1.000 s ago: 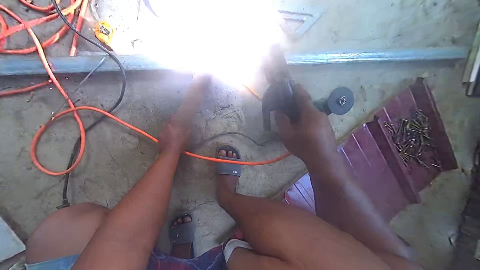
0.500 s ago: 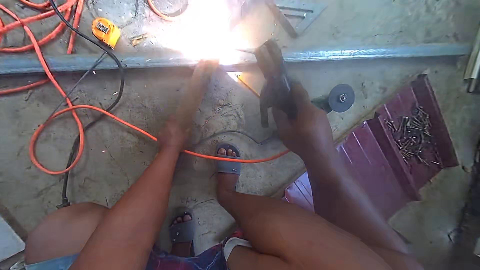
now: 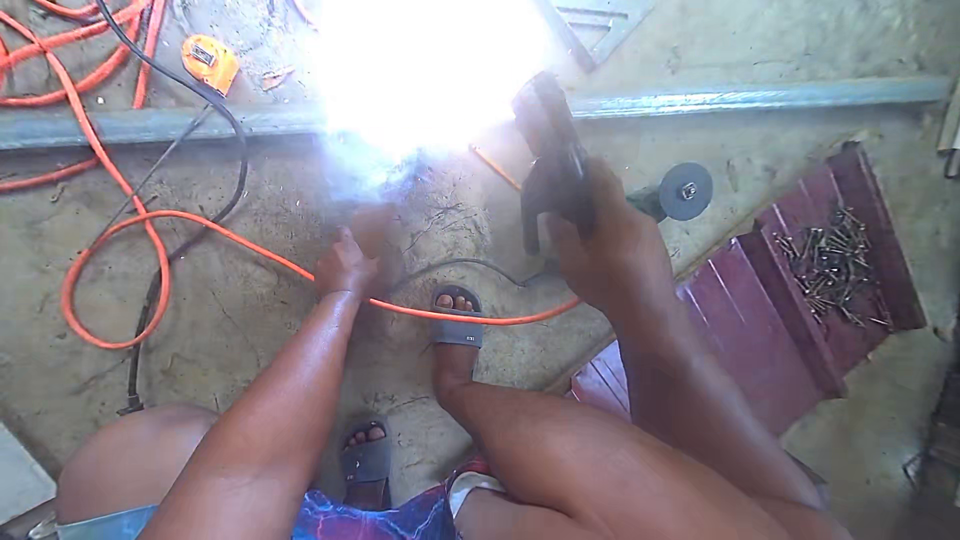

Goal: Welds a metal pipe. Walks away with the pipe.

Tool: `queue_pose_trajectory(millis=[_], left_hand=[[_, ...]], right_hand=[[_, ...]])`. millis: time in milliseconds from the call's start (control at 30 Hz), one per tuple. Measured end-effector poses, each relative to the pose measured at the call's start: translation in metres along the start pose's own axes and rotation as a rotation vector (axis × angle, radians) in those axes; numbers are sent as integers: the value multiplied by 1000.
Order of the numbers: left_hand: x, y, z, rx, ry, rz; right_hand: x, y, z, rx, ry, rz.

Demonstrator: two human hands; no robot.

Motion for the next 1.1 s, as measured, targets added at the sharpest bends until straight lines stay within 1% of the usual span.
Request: queue_pose_trajectory(millis=[100,200,300,400,567,733,833,1100], left_hand=[[-2,-1,-1,-20,44,-20],[-1,1,1,-15,45,-30],[-2,0,2,-43,67,-29],[-2,0,2,-47,73,-24],[1,2,3,-22,61,-23],[8,-3,5,-25,41,23],[10,-3,6,-20,38,36],[13,-2,6,8,33,17]], right_hand=[[3,2,-2,4,24,13],[5,3,-1,4,5,16],[9,2,2,4,49,51],[11,2,5,2,33,35],[5,-3,3,48,-1,-80],[1,-3,-7,96,9,-122],[1,0,-9,109,40,-104],[-1,5,-6,115,39,-65]])
Point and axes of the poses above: each hand's wrist, its own x-axis towards the middle knuckle, its own y-axis out of the palm, z = x × y, the point moved 5 cm from there along x, towards the middle knuckle, and after that the axes turned 8 degrees about -y, right-handed, at the moved point
